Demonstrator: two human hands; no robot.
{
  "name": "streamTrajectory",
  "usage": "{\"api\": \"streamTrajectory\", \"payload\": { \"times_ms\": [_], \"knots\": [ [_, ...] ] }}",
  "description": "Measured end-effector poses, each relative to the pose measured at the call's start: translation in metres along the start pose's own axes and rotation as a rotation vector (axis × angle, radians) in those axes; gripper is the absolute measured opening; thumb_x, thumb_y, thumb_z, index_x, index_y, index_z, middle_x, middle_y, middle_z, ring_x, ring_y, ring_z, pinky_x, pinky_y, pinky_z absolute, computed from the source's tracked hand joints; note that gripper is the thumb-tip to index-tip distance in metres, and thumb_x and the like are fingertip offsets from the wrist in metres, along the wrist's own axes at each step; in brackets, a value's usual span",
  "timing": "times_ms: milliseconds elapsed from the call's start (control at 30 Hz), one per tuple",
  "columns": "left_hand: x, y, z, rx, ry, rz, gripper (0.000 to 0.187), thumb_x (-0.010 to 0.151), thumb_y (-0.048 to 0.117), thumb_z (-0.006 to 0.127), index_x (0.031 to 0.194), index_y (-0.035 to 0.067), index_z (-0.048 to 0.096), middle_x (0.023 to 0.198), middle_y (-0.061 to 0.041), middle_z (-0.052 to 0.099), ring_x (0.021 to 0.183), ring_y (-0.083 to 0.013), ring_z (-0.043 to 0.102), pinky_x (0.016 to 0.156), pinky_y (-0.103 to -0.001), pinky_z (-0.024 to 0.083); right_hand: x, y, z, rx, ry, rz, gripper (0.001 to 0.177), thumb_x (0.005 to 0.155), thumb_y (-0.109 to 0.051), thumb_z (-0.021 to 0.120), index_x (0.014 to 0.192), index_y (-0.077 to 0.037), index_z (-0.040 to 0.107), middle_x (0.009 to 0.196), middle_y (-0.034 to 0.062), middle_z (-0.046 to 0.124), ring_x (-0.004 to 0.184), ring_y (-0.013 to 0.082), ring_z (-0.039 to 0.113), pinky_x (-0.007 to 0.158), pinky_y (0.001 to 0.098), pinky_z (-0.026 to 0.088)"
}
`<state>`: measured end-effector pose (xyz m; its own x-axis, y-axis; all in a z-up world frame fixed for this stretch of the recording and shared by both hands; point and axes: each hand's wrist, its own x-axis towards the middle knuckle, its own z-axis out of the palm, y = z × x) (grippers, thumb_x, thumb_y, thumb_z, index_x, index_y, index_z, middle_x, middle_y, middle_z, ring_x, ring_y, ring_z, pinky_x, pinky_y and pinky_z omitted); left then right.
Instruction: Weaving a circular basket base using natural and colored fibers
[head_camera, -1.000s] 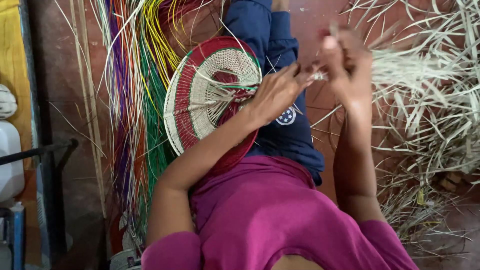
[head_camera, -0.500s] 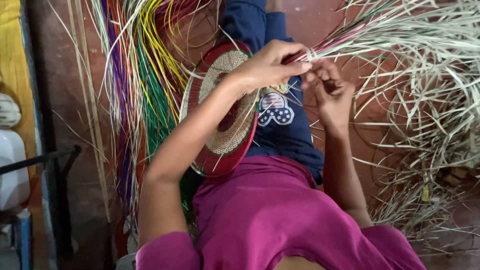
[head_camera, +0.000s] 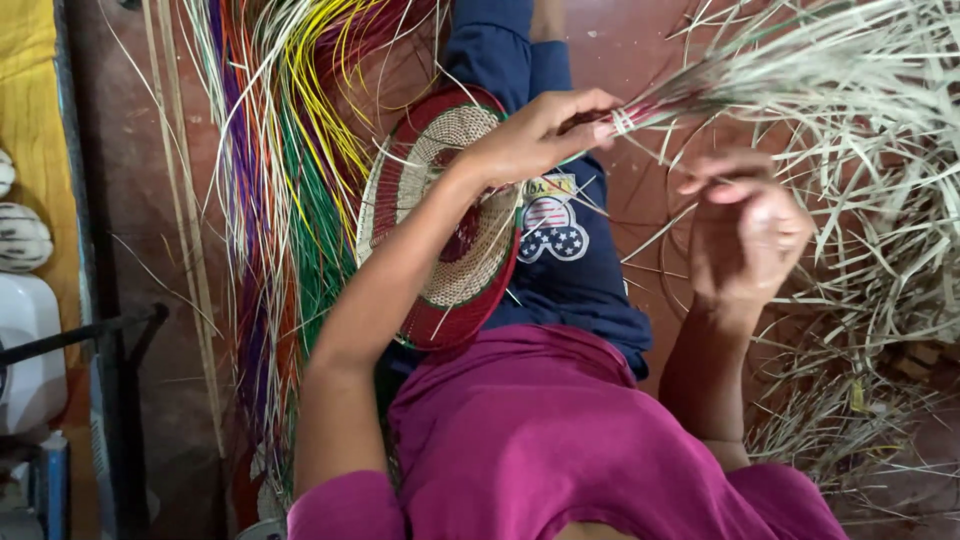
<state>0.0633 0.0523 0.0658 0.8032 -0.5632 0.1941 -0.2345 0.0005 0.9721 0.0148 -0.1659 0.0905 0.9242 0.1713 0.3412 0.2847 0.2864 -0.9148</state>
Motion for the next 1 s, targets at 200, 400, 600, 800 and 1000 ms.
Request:
{"api": "streamTrajectory", "payload": {
  "times_ms": [200,400,600,800,1000],
  "knots": [
    [-0.004,-0.005,0.004,-0.364,0.095,-0.194,0.039,0.089,0.017,0.05,0.122,-0.002,0.044,0.08,-0.003,0.059,0.059,-0.0046,0.049,0.048,-0.014,0.04,0.0,0.0,-0.005,0.084,0.236,-0.195,0.019,0.082,-0.018,0.065,0.087,-0.003,0.054,0.081,0.0096,0.05,0.08,0.0169,0.053,0.066,0.0249,0.05],
    [-0.003,-0.015,0.005,-0.4,0.106,-0.193,0.048,0.09,0.014,0.048,0.13,-0.005,0.031,0.082,-0.001,0.056,0.054,-0.0024,0.032,0.044,-0.015,0.024,-0.007,0.0,-0.009,0.213,0.195,-0.273,0.048,0.078,-0.011,0.067,0.123,-0.004,0.052,0.076,0.0033,0.055,0.069,0.0128,0.055,0.061,0.0267,0.052],
    [-0.003,-0.011,0.009,-0.373,0.182,-0.168,0.037,0.089,0.016,0.051,0.123,0.001,0.046,0.083,-0.001,0.06,0.059,-0.0033,0.036,0.05,-0.016,0.028,-0.018,0.031,0.032,-0.144,0.114,0.158,0.012,0.08,-0.01,0.063,0.087,-0.001,0.061,0.073,0.0099,0.061,0.061,0.0137,0.057,0.06,0.0222,0.048],
    [-0.001,-0.019,0.013,-0.243,0.344,-0.196,0.038,0.085,0.019,0.058,0.118,0.003,0.051,0.073,-0.001,0.064,0.052,-0.0028,0.045,0.044,-0.013,0.034,-0.021,0.062,0.057,-0.357,-0.325,0.09,0.01,0.081,-0.012,0.064,0.091,-0.009,0.065,0.08,0.0044,0.063,0.068,0.0122,0.051,0.067,0.0232,0.041],
    [-0.004,-0.031,0.014,-0.087,0.412,-0.174,0.042,0.084,0.032,0.054,0.118,0.008,0.051,0.069,-0.003,0.065,0.052,-0.0037,0.052,0.045,-0.015,0.044,-0.003,0.046,0.054,-0.465,-0.117,-0.016,0.009,0.082,-0.006,0.062,0.088,-0.012,0.062,0.09,0.0069,0.055,0.087,0.0177,0.05,0.08,0.029,0.036]
  ]
}}
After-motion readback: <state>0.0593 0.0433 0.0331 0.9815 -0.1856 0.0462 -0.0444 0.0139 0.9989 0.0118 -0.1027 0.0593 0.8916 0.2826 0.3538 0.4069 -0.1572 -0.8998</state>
